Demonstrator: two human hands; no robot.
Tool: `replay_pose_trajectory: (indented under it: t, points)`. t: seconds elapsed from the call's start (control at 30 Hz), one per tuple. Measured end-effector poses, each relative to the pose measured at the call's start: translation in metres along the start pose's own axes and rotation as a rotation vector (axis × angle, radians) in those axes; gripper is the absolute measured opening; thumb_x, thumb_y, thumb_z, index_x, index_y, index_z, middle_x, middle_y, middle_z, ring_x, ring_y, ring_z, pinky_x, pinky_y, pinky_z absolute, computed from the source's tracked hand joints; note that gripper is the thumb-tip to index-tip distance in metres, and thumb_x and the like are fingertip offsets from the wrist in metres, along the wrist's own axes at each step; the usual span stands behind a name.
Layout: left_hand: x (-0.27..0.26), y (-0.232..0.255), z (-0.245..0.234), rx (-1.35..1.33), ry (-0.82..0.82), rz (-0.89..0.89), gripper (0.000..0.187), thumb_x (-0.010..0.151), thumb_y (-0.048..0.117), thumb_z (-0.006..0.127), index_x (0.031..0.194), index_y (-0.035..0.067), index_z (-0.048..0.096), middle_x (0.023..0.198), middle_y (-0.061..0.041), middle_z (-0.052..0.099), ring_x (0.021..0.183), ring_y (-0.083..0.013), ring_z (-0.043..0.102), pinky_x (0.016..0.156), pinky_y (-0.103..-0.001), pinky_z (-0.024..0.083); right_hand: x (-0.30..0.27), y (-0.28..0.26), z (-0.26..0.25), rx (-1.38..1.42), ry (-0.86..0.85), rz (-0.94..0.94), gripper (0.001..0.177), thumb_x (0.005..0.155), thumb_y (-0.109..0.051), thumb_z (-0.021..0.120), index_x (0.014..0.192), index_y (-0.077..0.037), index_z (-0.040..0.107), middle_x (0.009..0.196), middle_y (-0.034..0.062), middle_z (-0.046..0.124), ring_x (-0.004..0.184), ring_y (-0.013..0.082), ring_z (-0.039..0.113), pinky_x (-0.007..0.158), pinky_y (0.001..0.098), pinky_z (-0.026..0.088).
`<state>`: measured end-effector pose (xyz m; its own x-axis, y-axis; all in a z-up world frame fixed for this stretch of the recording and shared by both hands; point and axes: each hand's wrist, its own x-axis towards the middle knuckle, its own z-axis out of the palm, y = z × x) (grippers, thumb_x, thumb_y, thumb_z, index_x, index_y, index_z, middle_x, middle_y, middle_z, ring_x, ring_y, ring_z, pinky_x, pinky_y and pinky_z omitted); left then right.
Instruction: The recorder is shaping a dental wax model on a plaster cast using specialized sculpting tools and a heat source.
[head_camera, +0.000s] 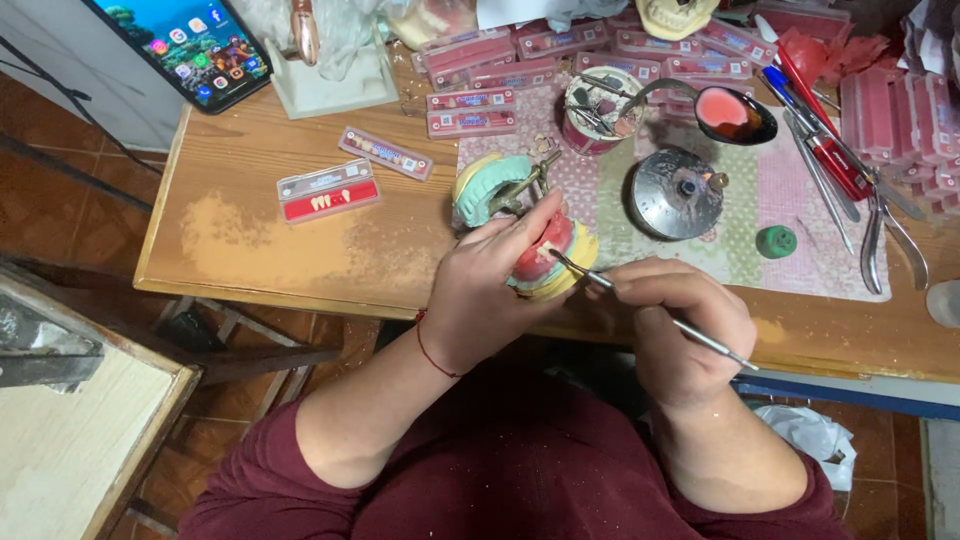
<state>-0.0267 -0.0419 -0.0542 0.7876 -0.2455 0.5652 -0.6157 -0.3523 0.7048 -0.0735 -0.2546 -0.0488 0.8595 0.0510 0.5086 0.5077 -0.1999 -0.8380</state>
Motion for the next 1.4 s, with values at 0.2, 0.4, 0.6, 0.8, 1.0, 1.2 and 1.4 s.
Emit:
replay_pose_trajectory:
  t: [0.2, 0.4, 0.6, 0.8, 1.0, 1.2, 1.4]
  points:
    - [0.000, 0.000, -0.001, 0.011, -0.013, 0.005, 0.078, 0.079, 0.018, 0.089, 0.147, 0.002, 0.053, 0.124, -0.012, 0.072, 0.108, -0.0291, 0.071, 0.095, -0.037, 0.058, 0.005, -0.004, -0.003, -0.097, -0.102, -0.135, 0.010, 0.097, 0.001, 0.057, 0.100, 0.006, 0.064, 0.106, 0.0220, 0.071, 0.086, 0.0246, 0.073, 0.081, 0.0315, 0.060]
    - [0.001, 0.001, 0.000, 0.006, 0.008, 0.008, 0.079, 0.077, 0.018, 0.089, 0.145, 0.002, 0.054, 0.123, -0.013, 0.072, 0.107, -0.0292, 0.072, 0.094, -0.037, 0.058, 0.001, 0.005, 0.000, -0.060, -0.026, -0.205, 0.013, 0.101, -0.002, 0.053, 0.103, 0.006, 0.063, 0.106, 0.0225, 0.071, 0.088, 0.0264, 0.073, 0.084, 0.0328, 0.060]
    - [0.000, 0.001, 0.000, 0.003, 0.016, 0.013, 0.078, 0.079, 0.018, 0.090, 0.146, 0.003, 0.054, 0.124, -0.012, 0.072, 0.107, -0.0283, 0.072, 0.094, -0.036, 0.058, -0.001, 0.010, 0.004, 0.035, -0.057, -0.180, 0.013, 0.103, 0.000, 0.051, 0.103, 0.006, 0.063, 0.104, 0.0223, 0.072, 0.088, 0.0267, 0.074, 0.083, 0.0335, 0.062]
    - [0.000, 0.001, -0.001, 0.000, 0.009, 0.012, 0.079, 0.078, 0.019, 0.090, 0.146, 0.002, 0.054, 0.125, -0.012, 0.072, 0.107, -0.0271, 0.072, 0.094, -0.036, 0.058, 0.000, 0.009, 0.006, 0.074, -0.018, -0.108, 0.015, 0.102, 0.007, 0.049, 0.106, 0.004, 0.063, 0.109, 0.0239, 0.072, 0.090, 0.0264, 0.074, 0.085, 0.0332, 0.062]
    - [0.000, 0.002, -0.001, 0.010, 0.010, 0.012, 0.079, 0.078, 0.019, 0.091, 0.145, 0.002, 0.054, 0.123, -0.011, 0.073, 0.106, -0.0270, 0.072, 0.093, -0.035, 0.058, 0.002, 0.008, -0.001, -0.154, -0.067, -0.206, 0.012, 0.100, 0.002, 0.054, 0.103, 0.005, 0.065, 0.108, 0.0248, 0.072, 0.093, 0.0302, 0.075, 0.087, 0.0353, 0.061]
    - [0.000, 0.001, -0.001, -0.006, 0.006, 0.025, 0.079, 0.079, 0.019, 0.091, 0.146, 0.001, 0.053, 0.124, -0.012, 0.072, 0.107, -0.0277, 0.072, 0.094, -0.036, 0.058, 0.002, 0.008, -0.004, -0.140, -0.062, -0.242, 0.014, 0.101, -0.005, 0.054, 0.103, 0.005, 0.064, 0.105, 0.0229, 0.071, 0.090, 0.0305, 0.074, 0.085, 0.0364, 0.061]
    - [-0.001, -0.001, 0.000, 0.016, 0.015, 0.047, 0.080, 0.078, 0.019, 0.091, 0.145, 0.001, 0.054, 0.122, -0.013, 0.073, 0.107, -0.0301, 0.072, 0.095, -0.037, 0.058, 0.002, 0.004, -0.006, -0.214, -0.091, -0.320, 0.014, 0.095, -0.002, 0.052, 0.098, 0.005, 0.064, 0.099, 0.0220, 0.070, 0.094, 0.0344, 0.074, 0.084, 0.0395, 0.062]
